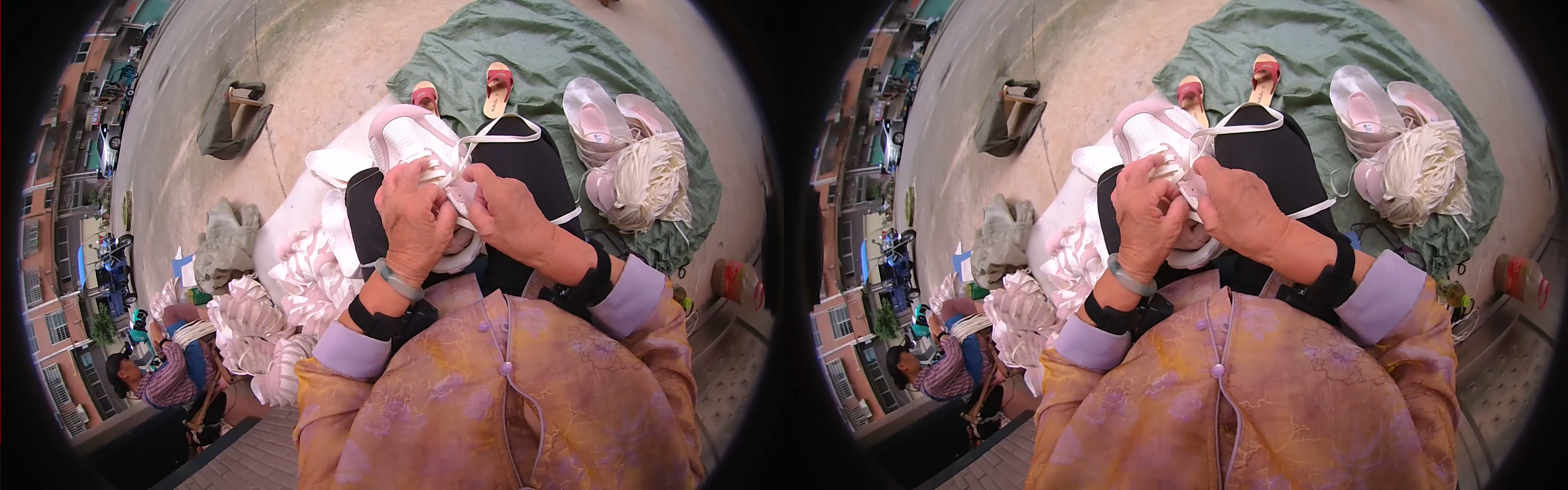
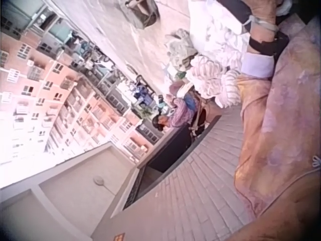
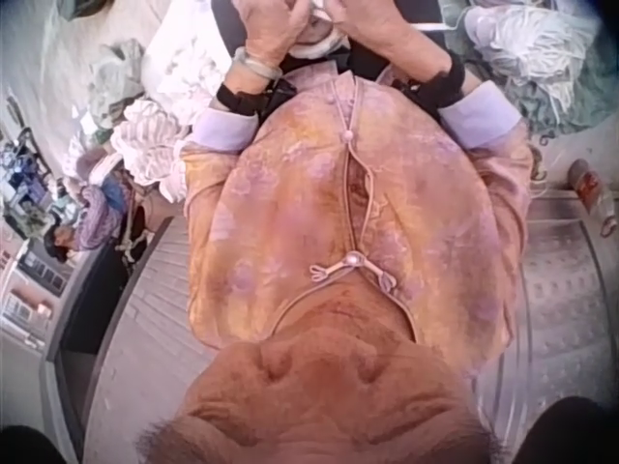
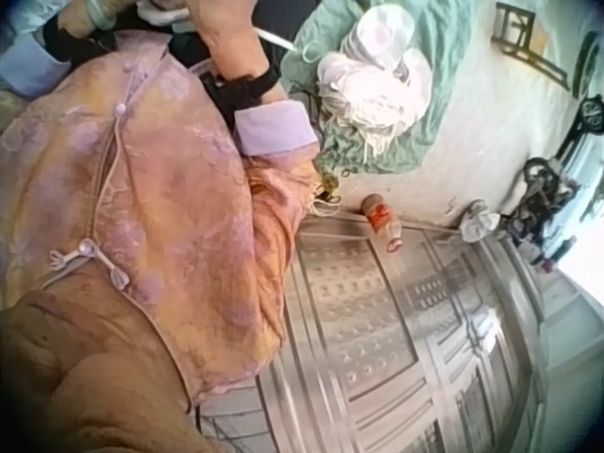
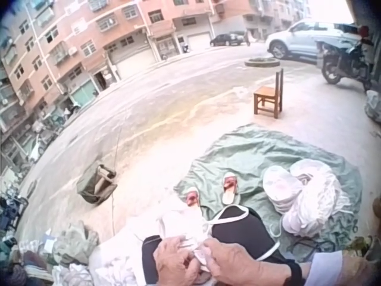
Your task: The recorder is lacing a pink and white shoe by hand while sitting outdoors.
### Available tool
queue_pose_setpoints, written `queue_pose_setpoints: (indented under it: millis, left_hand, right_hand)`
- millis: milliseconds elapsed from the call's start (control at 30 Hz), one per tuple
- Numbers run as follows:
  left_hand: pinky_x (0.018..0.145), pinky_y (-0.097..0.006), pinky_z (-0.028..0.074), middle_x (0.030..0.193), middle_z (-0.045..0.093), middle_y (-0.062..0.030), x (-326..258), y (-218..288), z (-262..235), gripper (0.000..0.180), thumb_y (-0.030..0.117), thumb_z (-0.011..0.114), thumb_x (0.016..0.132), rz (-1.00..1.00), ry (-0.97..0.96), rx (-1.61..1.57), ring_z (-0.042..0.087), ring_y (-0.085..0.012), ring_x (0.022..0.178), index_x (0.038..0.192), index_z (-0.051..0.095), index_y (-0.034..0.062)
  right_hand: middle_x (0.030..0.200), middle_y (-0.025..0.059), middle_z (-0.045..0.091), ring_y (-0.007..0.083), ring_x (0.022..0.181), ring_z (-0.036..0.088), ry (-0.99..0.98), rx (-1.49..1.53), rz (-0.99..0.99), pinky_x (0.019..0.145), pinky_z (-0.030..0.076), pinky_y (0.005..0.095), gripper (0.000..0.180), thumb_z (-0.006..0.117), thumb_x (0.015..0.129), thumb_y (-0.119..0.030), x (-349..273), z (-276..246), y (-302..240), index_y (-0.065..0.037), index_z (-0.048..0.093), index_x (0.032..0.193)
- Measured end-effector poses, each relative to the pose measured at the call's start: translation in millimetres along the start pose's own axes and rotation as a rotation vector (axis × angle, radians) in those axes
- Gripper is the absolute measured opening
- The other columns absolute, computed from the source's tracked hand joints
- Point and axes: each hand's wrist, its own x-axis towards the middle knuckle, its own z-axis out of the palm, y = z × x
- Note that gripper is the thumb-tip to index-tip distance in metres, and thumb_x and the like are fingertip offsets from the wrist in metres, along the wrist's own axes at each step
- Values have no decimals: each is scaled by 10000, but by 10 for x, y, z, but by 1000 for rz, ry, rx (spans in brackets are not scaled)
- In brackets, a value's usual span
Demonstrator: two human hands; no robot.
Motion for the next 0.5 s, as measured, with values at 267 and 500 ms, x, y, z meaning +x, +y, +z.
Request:
queue_pose_setpoints:
  millis: [267,500]
  left_hand:
    - [926,-408,353,1165,565,-115,-76,-87,55,161,69,652,677,-16,48,-64,486,-312,1114,838,653,72]
    - [927,-410,366,1160,574,-119,-77,-53,101,220,69,657,682,-30,86,-56,497,-318,1114,900,675,90]
  right_hand:
    - [823,155,565,333,629,606,10,-248,-259,535,488,405,362,613,735,-130,34,-12,-89,-14,476,1049]
    - [852,151,516,326,689,601,48,-207,-224,565,495,401,338,612,731,-129,5,60,-5,-39,485,1031]
